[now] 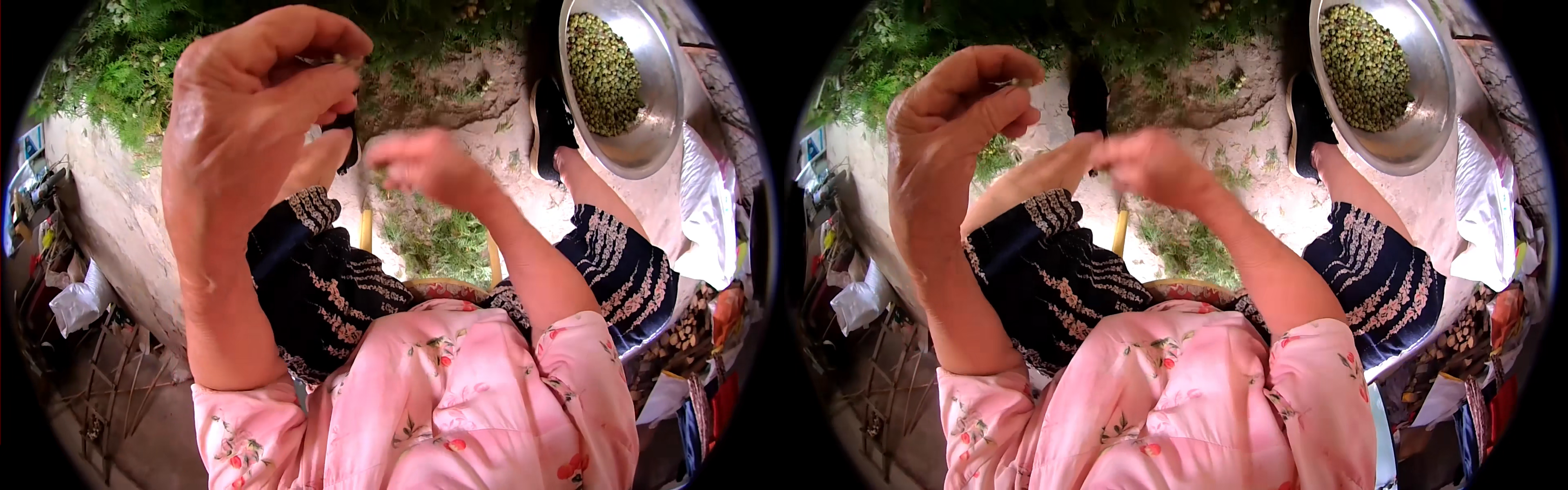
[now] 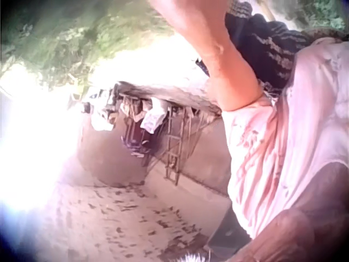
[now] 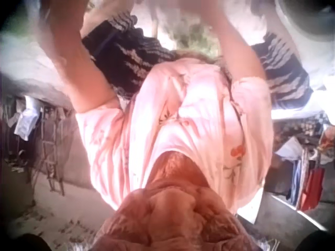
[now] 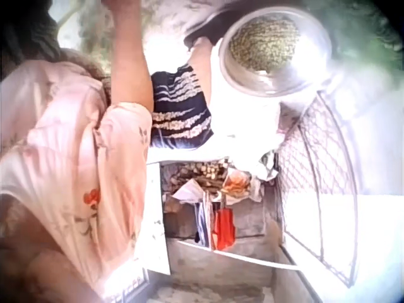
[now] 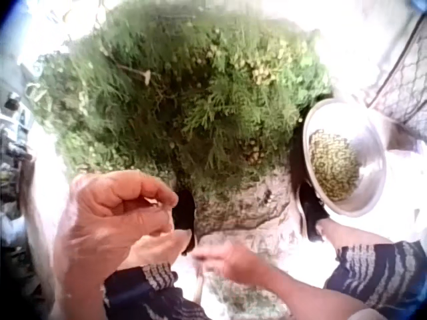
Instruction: The person picks small green seeds or fruits from a pile of leafy branches by hand and places them into a metal bowl on the floor.
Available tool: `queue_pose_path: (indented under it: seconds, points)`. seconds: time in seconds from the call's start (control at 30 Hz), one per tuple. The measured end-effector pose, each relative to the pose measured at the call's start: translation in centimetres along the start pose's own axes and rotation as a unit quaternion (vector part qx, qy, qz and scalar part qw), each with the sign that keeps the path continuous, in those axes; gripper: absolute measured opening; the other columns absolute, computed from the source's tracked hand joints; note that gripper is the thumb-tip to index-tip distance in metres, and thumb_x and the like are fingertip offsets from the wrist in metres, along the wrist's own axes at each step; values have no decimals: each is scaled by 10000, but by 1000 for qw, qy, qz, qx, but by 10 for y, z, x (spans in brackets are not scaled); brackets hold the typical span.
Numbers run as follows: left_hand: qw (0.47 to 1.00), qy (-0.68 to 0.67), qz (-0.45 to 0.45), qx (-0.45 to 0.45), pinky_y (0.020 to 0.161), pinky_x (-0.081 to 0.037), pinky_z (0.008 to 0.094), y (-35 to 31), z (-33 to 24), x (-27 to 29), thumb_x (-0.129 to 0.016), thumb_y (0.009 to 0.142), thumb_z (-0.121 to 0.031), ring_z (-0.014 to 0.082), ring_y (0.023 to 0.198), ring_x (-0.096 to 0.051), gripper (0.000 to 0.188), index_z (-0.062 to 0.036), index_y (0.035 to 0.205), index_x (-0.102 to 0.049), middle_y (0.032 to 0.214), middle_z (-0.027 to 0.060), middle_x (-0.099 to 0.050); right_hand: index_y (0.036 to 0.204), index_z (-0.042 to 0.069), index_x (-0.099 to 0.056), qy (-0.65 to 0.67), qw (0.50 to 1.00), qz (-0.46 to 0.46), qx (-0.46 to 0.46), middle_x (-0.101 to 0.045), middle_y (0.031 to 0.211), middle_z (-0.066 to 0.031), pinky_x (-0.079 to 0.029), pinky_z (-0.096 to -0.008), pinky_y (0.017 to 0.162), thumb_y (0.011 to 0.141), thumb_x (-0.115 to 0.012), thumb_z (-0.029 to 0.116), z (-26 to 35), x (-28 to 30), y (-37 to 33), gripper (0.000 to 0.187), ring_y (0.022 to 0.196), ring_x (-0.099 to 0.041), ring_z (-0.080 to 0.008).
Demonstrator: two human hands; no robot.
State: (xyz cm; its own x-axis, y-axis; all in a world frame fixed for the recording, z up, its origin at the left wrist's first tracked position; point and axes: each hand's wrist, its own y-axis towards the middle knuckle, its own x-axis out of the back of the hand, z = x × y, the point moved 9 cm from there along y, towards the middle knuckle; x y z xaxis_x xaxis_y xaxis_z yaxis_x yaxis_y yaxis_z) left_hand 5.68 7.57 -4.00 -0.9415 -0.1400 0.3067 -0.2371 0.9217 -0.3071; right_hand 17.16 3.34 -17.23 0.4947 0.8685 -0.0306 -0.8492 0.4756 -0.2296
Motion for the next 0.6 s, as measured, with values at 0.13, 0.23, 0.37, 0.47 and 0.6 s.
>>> queue_pose_path:
  seconds: [0.13,0.23,0.37,0.47,0.6]
  points:
    - [994,99,29,-22,647,-468,203,-2,-8,-2,-599,739,49,75,704,-565,199,1,930,-629,833,26,-632,1127,-16,-525,-472,861,-40,187,-602,1047,-171,-495,-333,810,778,-517,46,-41,-21,-49,355,931,-604,-263]
    - [948,275,79,-142,586,-467,228,-16,-15,-19,-664,684,-3,120,644,-577,153,1,828,-611,747,53,-616,1082,-27,-524,249,935,-177,-180,-603,935,-133,-543,-303,644,838,-525,123,-34,9,-18,287,663,-630,-207]
    - [866,399,214,-213,600,-485,328,-36,-3,-61,-665,655,-56,258,721,-605,172,-27,808,-593,857,94,-606,1080,1,-521,629,765,-88,-102,-596,939,-95,-544,-324,673,873,-504,378,9,-24,-3,430,848,-602,-171]
    - [845,426,272,-175,678,-478,347,-40,2,-72,-627,633,-34,268,831,-587,212,-19,830,-549,1069,97,-557,1005,28,-559,679,715,-122,-114,-602,921,-80,-539,-290,630,886,-489,356,3,-17,-5,357,827,-602,-155]
    - [852,432,238,-173,736,-475,351,-38,-10,-71,-618,620,-33,279,933,-566,234,-14,833,-523,1097,122,-541,1002,17,-596,450,861,-164,-174,-619,764,-53,-452,-195,447,844,-583,192,-83,21,-2,236,544,-557,-82]
